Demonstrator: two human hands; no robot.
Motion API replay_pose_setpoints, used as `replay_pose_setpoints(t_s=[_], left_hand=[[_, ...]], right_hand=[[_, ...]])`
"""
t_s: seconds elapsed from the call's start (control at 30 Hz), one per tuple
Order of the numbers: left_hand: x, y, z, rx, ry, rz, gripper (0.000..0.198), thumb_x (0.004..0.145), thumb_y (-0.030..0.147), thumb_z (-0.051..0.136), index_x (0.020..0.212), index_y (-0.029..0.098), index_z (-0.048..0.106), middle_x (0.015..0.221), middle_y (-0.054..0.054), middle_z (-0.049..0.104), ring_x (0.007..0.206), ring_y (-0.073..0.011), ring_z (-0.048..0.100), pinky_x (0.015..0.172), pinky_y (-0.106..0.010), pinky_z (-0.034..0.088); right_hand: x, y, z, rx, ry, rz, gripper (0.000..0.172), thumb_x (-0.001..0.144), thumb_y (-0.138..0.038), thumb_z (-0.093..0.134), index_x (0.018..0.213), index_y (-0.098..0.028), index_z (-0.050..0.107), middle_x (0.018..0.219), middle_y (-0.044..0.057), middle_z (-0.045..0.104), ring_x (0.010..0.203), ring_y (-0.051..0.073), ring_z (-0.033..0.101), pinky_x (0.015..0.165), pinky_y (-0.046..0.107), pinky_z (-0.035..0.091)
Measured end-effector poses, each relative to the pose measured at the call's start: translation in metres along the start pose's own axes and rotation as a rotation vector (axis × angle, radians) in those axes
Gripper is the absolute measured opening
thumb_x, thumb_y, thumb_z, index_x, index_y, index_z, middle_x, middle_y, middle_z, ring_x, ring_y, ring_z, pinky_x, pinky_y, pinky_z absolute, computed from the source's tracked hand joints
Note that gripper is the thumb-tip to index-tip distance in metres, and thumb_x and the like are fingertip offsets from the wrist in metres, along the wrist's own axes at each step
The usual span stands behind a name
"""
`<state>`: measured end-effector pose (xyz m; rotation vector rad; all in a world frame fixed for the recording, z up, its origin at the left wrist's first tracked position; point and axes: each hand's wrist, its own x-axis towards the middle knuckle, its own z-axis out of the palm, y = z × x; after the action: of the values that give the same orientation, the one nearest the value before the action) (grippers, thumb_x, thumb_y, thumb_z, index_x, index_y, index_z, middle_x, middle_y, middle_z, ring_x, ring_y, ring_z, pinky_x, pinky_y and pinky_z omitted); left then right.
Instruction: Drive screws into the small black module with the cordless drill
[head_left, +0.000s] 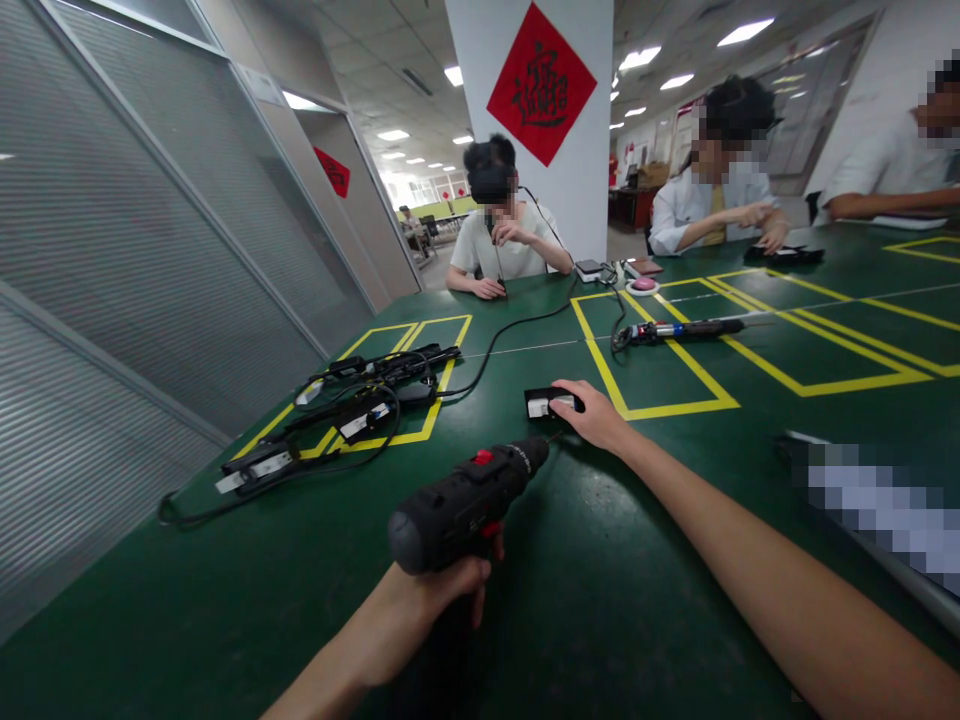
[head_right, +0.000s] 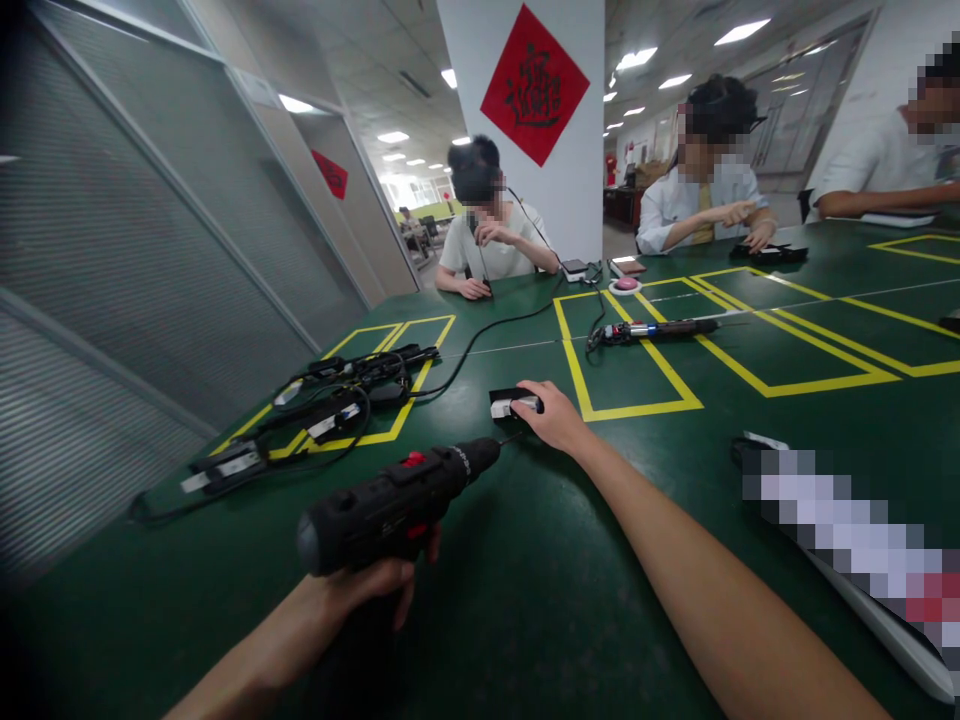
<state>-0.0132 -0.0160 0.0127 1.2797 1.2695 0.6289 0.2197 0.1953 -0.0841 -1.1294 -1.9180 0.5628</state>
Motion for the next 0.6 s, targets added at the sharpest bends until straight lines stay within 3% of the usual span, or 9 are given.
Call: replay_pose_setpoints(t_s=[0.1,0.3,0.43,0.6], left_hand=[[0.000,0.002,0.001,0.010,0.035,0.008,0.028,0.082,0.027,0.056,0.108,0.016,0.057,0.086,-0.002,0.063,0.059,-0.0151,0.058,0.062,-0.031,0.044],[0.004,0.007,0.007,0.014,0.040,0.000,0.028,0.085,0.030,0.053,0.107,0.013,0.059,0.075,-0.002,0.061,0.059,-0.0150,0.054,0.063,-0.030,0.042],[0.006,-0.007,0.004,-0.112,-0.042,0.075,0.034,0.084,0.034,0.053,0.110,0.014,0.059,0.091,-0.007,0.063,0.058,-0.0138,0.055,0.063,-0.031,0.043],[0.003,-0.029,-0.010,-0.332,-0.079,0.117,0.039,0.083,0.035,0.054,0.114,0.013,0.056,0.094,-0.009,0.063,0.056,-0.0137,0.057,0.059,-0.030,0.044]], right_hand=[[0.000,0.001,0.000,0.012,0.000,-0.001,0.039,0.088,-0.041,0.055,0.122,-0.022,0.060,0.113,0.007,0.061,0.103,0.020,0.059,0.094,0.035,0.044],[0.000,0.000,0.001,0.035,0.039,-0.022,0.036,0.087,-0.038,0.056,0.118,-0.022,0.062,0.110,0.007,0.063,0.102,0.020,0.060,0.094,0.034,0.044],[0.000,-0.002,0.000,0.052,0.065,0.008,0.034,0.086,-0.037,0.058,0.114,-0.021,0.064,0.110,0.007,0.064,0.101,0.019,0.060,0.093,0.033,0.045],[0.001,-0.005,-0.003,0.059,0.048,0.050,0.033,0.085,-0.037,0.058,0.114,-0.022,0.064,0.108,0.006,0.064,0.097,0.019,0.061,0.089,0.034,0.046]])
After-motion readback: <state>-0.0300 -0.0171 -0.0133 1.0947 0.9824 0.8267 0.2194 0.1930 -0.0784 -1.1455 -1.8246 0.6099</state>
